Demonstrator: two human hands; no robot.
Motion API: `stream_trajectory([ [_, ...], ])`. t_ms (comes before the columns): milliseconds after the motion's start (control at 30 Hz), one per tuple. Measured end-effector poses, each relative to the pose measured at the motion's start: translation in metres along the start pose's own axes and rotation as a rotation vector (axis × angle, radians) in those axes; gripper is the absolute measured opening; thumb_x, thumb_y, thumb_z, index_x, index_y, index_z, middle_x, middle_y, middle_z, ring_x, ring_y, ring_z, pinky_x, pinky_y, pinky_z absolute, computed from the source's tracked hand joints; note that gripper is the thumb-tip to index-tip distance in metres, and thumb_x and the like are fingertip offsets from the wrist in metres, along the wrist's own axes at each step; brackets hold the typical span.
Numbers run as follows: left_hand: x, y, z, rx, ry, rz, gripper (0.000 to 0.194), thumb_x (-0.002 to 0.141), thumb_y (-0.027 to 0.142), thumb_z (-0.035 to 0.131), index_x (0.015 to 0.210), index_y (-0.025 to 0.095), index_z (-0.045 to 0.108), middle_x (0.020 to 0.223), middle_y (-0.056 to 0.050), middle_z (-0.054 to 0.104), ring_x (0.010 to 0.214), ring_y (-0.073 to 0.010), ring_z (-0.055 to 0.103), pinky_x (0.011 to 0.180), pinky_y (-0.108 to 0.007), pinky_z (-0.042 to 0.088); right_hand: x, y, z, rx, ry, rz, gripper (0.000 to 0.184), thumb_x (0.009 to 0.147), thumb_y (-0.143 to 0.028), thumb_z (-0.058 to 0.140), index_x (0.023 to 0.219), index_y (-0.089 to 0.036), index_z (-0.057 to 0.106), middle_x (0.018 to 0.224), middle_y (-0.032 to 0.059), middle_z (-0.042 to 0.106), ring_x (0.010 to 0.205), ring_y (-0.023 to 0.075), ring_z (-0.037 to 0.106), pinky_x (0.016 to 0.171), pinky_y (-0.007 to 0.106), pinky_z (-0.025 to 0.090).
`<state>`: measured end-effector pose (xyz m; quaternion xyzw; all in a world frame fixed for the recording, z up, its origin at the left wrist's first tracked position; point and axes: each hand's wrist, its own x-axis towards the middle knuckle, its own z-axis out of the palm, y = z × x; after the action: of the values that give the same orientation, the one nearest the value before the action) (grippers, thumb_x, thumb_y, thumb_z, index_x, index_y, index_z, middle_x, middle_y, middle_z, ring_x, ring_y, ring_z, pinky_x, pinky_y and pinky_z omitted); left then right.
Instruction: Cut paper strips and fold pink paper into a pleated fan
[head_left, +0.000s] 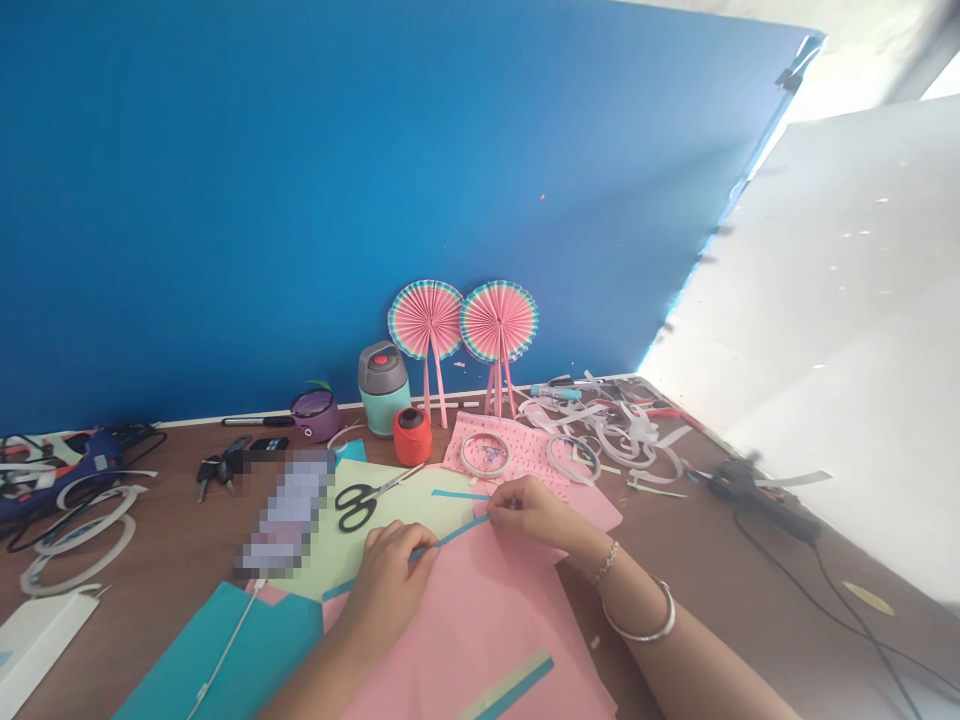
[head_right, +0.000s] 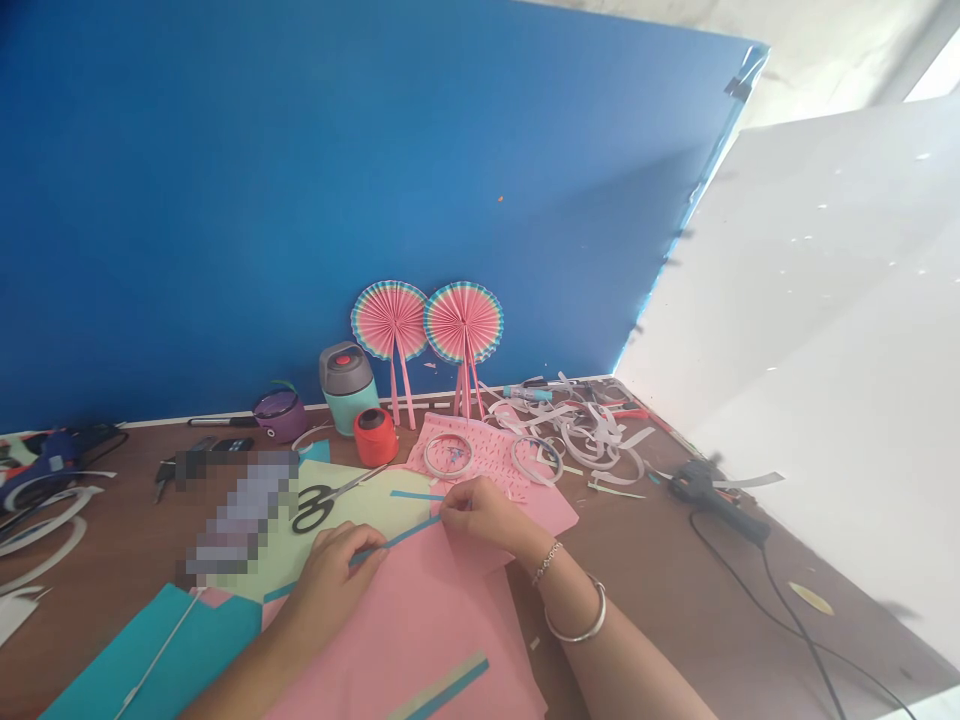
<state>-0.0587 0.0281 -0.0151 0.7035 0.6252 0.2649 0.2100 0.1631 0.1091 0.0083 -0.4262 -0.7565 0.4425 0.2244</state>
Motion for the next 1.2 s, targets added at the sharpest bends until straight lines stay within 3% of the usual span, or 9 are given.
stream_trajectory([
  [200, 0.0, 0.001, -0.001, -0.018, 0.05, 0.022, 0.017, 0.085, 0.024, 0.047, 0.074, 0.024, 0.061, 0.077, -0.001, 0.064, 0.081, -0.0209, 0.058, 0.076, -0.035, 0.046, 0.002, -0.002, 0.005, 0.065, 0.123, 0.105, 0.016, 0.07, -0.023, 0.053, 0.059, -0.015, 0.06, 0.058, -0.0016, 0.053, 0.059, 0.0116, 0.045, 0.056, 0.022, 0.036],
  [433, 0.0, 0.004, -0.003, -0.03, 0.073, 0.01, 0.017, 0.087, 0.027, 0.048, 0.076, 0.023, 0.06, 0.078, -0.002, 0.064, 0.083, -0.0215, 0.057, 0.077, -0.037, 0.046, 0.005, -0.008, 0.021, 0.227, 0.227, 0.254, 0.018, 0.069, -0.029, 0.053, 0.056, -0.016, 0.052, 0.051, -0.005, 0.041, 0.049, 0.008, 0.037, 0.046, 0.021, 0.027],
  [533, 0.0, 0.003, -0.004, -0.041, 0.088, 0.007, 0.017, 0.087, 0.027, 0.048, 0.076, 0.023, 0.06, 0.079, -0.002, 0.064, 0.083, -0.0218, 0.057, 0.077, -0.037, 0.046, 0.006, -0.01, 0.019, 0.308, 0.294, 0.297, 0.019, 0.069, -0.034, 0.055, 0.062, -0.016, 0.056, 0.055, -0.0025, 0.05, 0.048, 0.0092, 0.041, 0.044, 0.021, 0.031],
  [667, 0.002, -0.003, -0.006, -0.045, 0.119, -0.013, 0.017, 0.087, 0.028, 0.049, 0.076, 0.024, 0.061, 0.08, -0.002, 0.065, 0.084, -0.0218, 0.058, 0.08, -0.038, 0.046, 0.005, -0.01, -0.003, 0.355, 0.535, 0.231, 0.025, 0.071, -0.039, 0.055, 0.069, -0.015, 0.063, 0.077, 0.0068, 0.065, 0.062, 0.0143, 0.054, 0.053, 0.024, 0.043],
  [733, 0.003, -0.006, -0.006, -0.05, 0.131, -0.013, 0.011, 0.086, 0.028, 0.051, 0.086, 0.025, 0.062, 0.083, -0.001, 0.065, 0.086, -0.0218, 0.058, 0.082, -0.038, 0.046, 0.005, -0.006, -0.015, 0.303, 0.585, 0.234, 0.032, 0.074, -0.045, 0.054, 0.069, -0.015, 0.064, 0.076, 0.0079, 0.066, 0.063, 0.0162, 0.055, 0.053, 0.026, 0.043],
  [833, 0.003, -0.007, -0.005, -0.054, 0.144, 0.024, 0.02, 0.082, 0.024, 0.055, 0.102, 0.026, 0.056, 0.088, -0.001, 0.065, 0.088, -0.0213, 0.058, 0.083, -0.037, 0.046, 0.005, 0.004, -0.023, 0.074, 0.638, 0.222, 0.037, 0.081, -0.045, 0.047, 0.064, -0.016, 0.061, 0.07, 0.0071, 0.064, 0.065, 0.0185, 0.057, 0.059, 0.029, 0.043],
  [933, 0.001, -0.002, -0.005, 0.015, 0.151, 0.094, 0.005, 0.081, 0.021, 0.055, 0.084, 0.024, 0.054, 0.087, -0.001, 0.062, 0.087, -0.021, 0.056, 0.079, -0.035, 0.044, 0.006, 0.015, -0.024, -0.225, 0.725, 0.145, 0.024, 0.081, -0.035, 0.048, 0.077, -0.017, 0.062, 0.084, 0.0073, 0.067, 0.08, 0.0219, 0.059, 0.073, 0.033, 0.043],
  [1033, 0.001, 0.004, -0.006, 0.128, 0.103, 0.133, 0.014, 0.083, 0.021, 0.054, 0.07, 0.022, 0.052, 0.071, 0.002, 0.059, 0.075, -0.0191, 0.055, 0.075, -0.035, 0.04, 0.008, 0.022, -0.023, -0.449, 0.781, 0.068, 0.02, 0.082, -0.031, 0.047, 0.081, -0.018, 0.062, 0.092, 0.0091, 0.066, 0.091, 0.025, 0.057, 0.081, 0.036, 0.04],
  [1200, 0.001, 0.008, -0.007, 0.196, 0.045, 0.178, 0.019, 0.087, 0.025, 0.052, 0.071, 0.023, 0.06, 0.068, 0.002, 0.064, 0.07, -0.018, 0.056, 0.075, -0.035, 0.035, 0.008, 0.019, -0.021, -0.557, 0.834, -0.011, 0.025, 0.084, -0.024, 0.044, 0.103, -0.019, 0.059, 0.102, 0.0102, 0.063, 0.101, 0.027, 0.054, 0.086, 0.039, 0.037],
])
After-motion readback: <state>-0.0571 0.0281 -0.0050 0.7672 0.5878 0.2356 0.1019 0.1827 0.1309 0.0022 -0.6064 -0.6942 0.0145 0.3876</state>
